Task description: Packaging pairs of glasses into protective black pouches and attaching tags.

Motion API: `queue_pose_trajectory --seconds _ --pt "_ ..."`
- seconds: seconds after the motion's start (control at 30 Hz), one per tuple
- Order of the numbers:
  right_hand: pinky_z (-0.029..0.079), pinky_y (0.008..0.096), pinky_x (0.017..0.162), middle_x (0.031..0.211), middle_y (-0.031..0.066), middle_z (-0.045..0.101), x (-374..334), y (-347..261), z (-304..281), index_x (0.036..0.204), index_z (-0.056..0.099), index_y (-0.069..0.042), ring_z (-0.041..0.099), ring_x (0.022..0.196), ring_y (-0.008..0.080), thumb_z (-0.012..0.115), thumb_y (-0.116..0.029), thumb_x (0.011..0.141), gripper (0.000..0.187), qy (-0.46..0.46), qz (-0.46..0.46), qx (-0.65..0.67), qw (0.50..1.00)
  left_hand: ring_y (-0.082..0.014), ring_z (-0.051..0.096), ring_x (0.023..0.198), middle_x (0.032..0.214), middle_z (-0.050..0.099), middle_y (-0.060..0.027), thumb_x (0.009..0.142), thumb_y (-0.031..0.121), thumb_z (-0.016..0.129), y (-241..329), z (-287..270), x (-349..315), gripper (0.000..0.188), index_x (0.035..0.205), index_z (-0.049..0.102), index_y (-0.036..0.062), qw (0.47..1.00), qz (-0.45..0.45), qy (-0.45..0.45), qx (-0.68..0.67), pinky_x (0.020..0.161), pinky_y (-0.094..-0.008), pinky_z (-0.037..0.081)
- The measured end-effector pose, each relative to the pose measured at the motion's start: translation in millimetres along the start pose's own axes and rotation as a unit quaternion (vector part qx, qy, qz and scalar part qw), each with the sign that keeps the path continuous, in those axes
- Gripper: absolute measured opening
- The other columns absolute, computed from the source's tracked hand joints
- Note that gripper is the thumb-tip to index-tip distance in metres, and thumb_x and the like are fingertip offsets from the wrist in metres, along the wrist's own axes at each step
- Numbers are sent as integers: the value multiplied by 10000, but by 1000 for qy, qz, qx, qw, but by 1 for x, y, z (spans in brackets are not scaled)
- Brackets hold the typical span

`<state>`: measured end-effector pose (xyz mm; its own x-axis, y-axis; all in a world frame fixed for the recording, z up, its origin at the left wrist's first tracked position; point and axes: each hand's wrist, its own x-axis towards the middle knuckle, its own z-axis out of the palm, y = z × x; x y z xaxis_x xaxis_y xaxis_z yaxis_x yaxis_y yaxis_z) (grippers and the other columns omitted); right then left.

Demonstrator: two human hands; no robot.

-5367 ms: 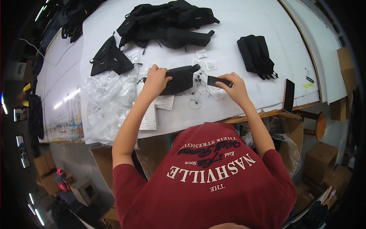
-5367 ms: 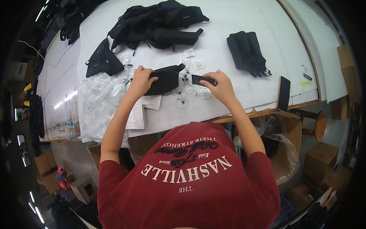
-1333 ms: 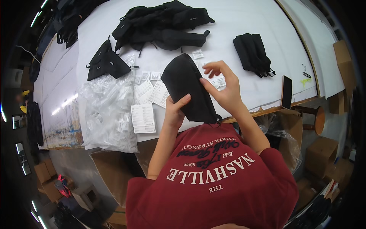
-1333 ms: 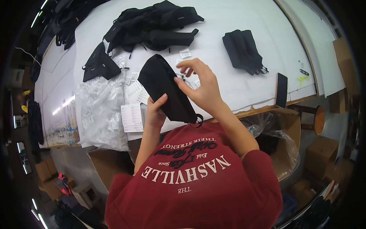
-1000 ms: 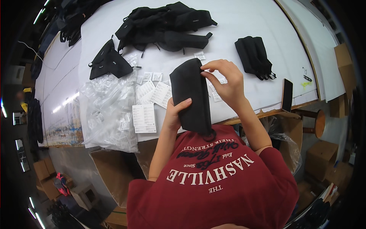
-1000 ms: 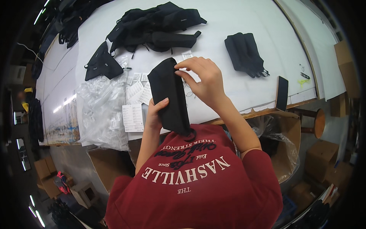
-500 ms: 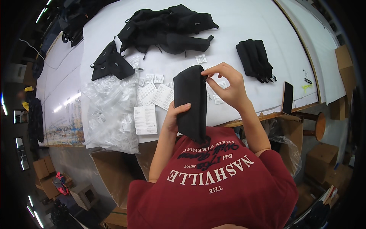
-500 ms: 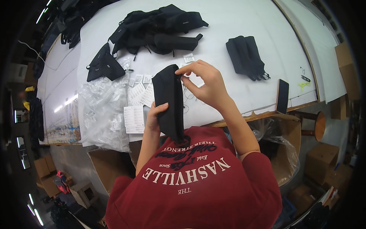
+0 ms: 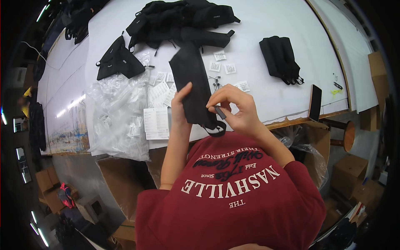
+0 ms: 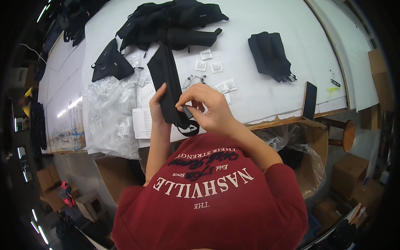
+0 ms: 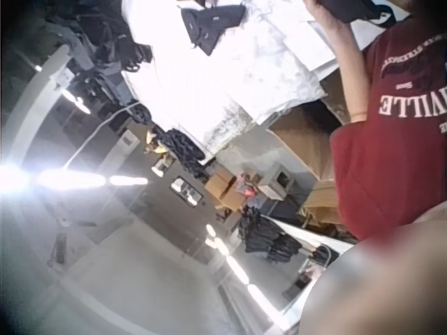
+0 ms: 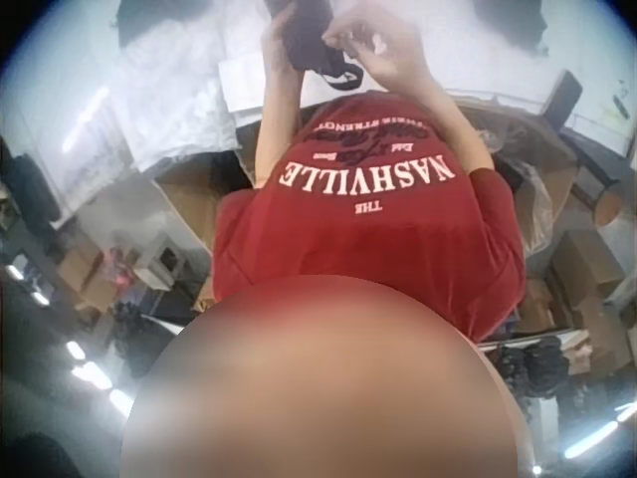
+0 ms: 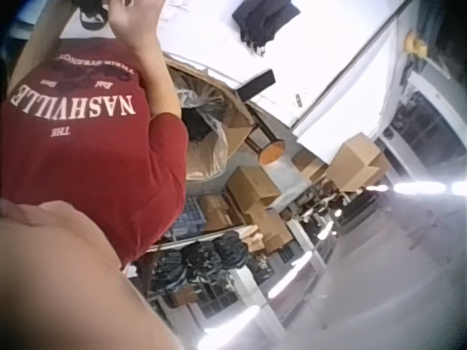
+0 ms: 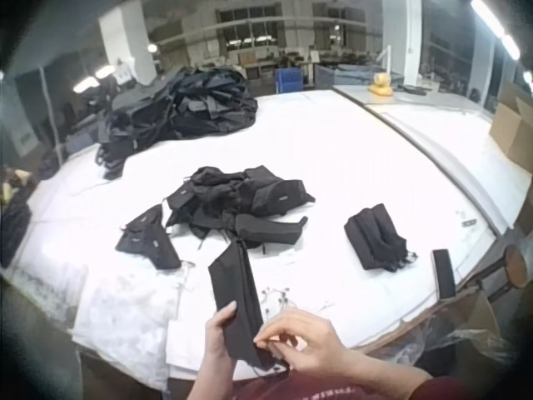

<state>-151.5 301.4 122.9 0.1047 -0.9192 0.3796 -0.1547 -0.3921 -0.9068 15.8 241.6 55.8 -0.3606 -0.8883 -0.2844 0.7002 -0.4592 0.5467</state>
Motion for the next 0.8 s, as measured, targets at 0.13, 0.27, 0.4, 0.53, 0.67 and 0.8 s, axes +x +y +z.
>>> queue_pose_trajectory --seconds 0.13,0.27,0.4,0.53,0.67,0.8 --pt "400 214 536 883 76 641 -5 -4 3 832 640 -23 544 659 105 603 116 733 175 -51 13 29 998 -213 678 756 892 678 -131 915 196 517 11 -2 2 252 1008 621 -15 997 -23 0 -68 688 -319 569" --pt "414 240 581 897 55 633 -1 -2 0 893 629 -38 541 710 129 633 67 739 186 -22 33 -8 999 -216 678 802 920 680 -110 931 208 502 9 -8 2 262 1031 623 -2 997 4 39 -64 710 -330 568" --pt "427 274 620 1033 61 584 -4 11 -10 1009 599 -66 530 751 156 664 -5 752 272 220 -31 -209 952 -228 579 1081 1176 598 -114 935 238 521 8 10 -8 352 1193 531 -1 988 79 112 -64 944 -356 454" --pt "489 315 730 1156 81 561 -16 7 8 1149 577 -101 586 900 243 757 -72 702 483 73 36 -180 980 -223 509 1171 1262 532 -93 958 248 490 -11 19 -18 388 1268 463 17 993 63 75 -58 1002 -364 395" --pt "506 318 767 1179 93 570 -15 29 9 1077 634 -90 591 967 265 744 -40 703 393 96 -2 -170 981 -188 475 1176 1243 516 -65 974 262 476 -28 20 -29 371 1292 442 75 999 24 39 -15 1018 -367 370" --pt "511 271 754 1178 86 578 -9 37 -11 987 659 -51 593 969 191 708 3 728 269 106 71 -7 992 -208 409 1222 1381 353 -86 903 137 611 -21 2 -24 483 1328 395 62 956 213 106 172 1040 -354 329"
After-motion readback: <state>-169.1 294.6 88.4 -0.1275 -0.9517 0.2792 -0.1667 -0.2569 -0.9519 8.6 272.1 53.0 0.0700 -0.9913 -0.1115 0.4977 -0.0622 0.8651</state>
